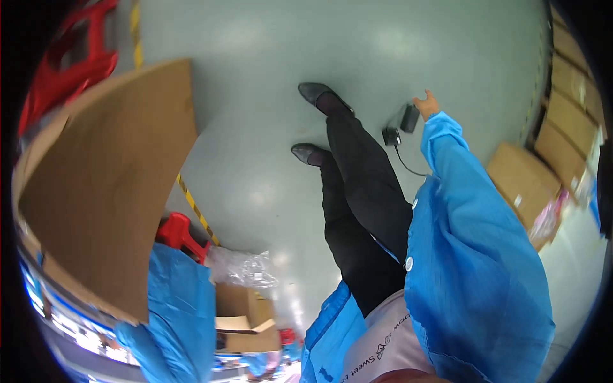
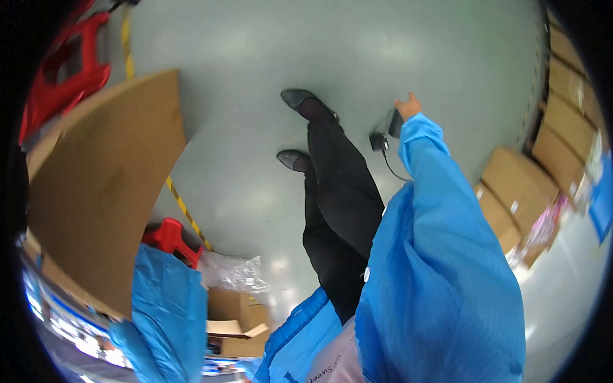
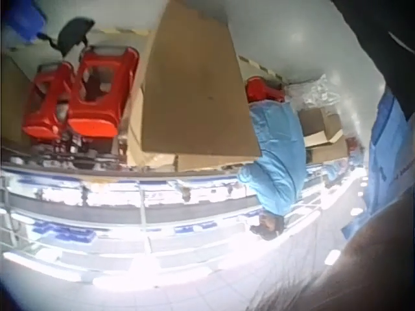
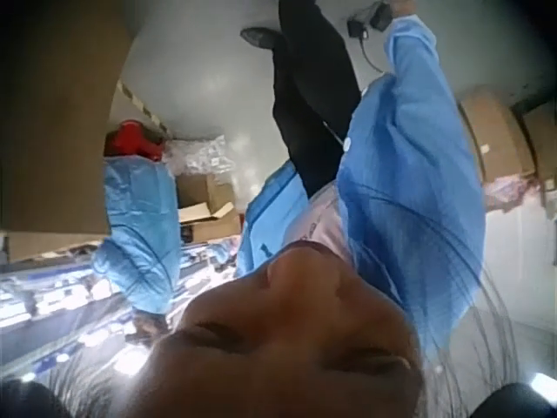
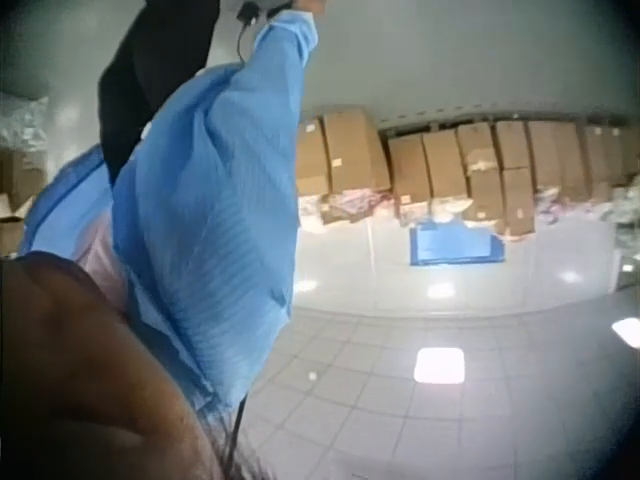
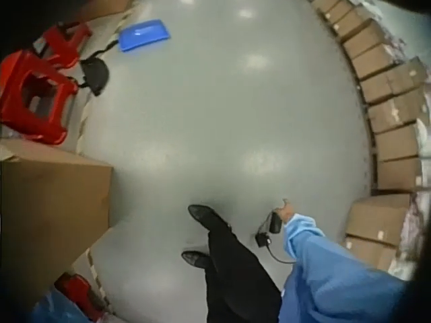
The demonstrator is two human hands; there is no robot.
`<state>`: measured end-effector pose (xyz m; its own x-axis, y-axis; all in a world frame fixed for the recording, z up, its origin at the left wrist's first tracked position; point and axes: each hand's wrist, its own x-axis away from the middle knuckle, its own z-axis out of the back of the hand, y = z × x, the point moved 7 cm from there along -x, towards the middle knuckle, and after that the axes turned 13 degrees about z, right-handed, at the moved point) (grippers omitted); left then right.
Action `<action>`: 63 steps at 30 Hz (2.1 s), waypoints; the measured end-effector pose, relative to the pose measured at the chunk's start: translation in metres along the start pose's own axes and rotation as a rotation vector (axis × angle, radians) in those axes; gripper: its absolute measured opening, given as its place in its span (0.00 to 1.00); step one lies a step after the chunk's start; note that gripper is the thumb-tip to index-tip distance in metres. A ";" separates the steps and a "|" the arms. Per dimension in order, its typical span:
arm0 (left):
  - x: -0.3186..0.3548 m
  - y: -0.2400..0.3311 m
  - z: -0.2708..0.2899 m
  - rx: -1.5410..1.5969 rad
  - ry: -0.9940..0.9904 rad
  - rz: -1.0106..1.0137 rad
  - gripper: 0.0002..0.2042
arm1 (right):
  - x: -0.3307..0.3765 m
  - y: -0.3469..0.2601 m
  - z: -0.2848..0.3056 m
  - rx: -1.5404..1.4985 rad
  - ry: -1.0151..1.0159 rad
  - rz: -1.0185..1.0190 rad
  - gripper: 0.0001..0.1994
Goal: The person attaches foam pieces and plastic tubes onto prongs on a base, secures them with a rubber band, and places the assembly on a tray. The person then stands up, picks up an electronic device from the floor, and packs it into a bag.
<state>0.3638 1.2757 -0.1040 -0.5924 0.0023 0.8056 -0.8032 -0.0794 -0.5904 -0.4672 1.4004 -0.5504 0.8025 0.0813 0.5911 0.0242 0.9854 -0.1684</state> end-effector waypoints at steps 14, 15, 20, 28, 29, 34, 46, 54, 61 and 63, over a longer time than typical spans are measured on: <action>-0.058 0.163 0.154 -0.562 0.195 -0.054 0.14 | 0.088 0.260 -0.162 -0.779 0.269 -0.650 0.56; -0.066 0.179 0.169 -0.595 0.222 -0.068 0.14 | 0.081 0.256 -0.164 -0.806 0.287 -0.671 0.56; -0.050 0.215 0.231 -0.754 0.305 -0.046 0.14 | 0.111 0.207 -0.244 -1.020 0.199 -0.801 0.61; -0.059 0.254 0.289 -0.857 0.410 -0.038 0.14 | 0.125 0.147 -0.284 -0.639 0.300 -0.880 0.48; -0.064 0.253 0.279 -0.870 0.378 -0.052 0.14 | 0.133 0.172 -0.283 -0.606 0.311 -0.883 0.48; -0.079 0.261 0.289 -0.899 0.396 -0.127 0.14 | 0.133 0.178 -0.238 -0.961 0.577 -0.586 0.42; -0.132 0.315 0.266 -1.022 0.374 -0.301 0.15 | 0.057 0.186 -0.113 -0.452 0.485 -0.557 0.42; -0.115 0.338 0.265 -1.139 0.382 -0.296 0.15 | 0.036 0.213 -0.113 -0.458 0.220 -0.548 0.49; -0.113 0.607 0.202 -0.484 0.440 -0.810 0.13 | 0.038 0.233 -0.120 -1.148 0.447 -0.492 0.57; -0.086 0.716 0.128 -0.350 0.283 -0.951 0.17 | 0.040 0.239 -0.121 -1.431 0.498 -0.660 0.54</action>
<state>-0.1521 1.0910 -0.5901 0.3345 0.1488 0.9306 -0.8915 0.3699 0.2614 -0.3570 1.6215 -0.6621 0.5251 -0.5998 0.6038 0.6853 -0.1226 -0.7178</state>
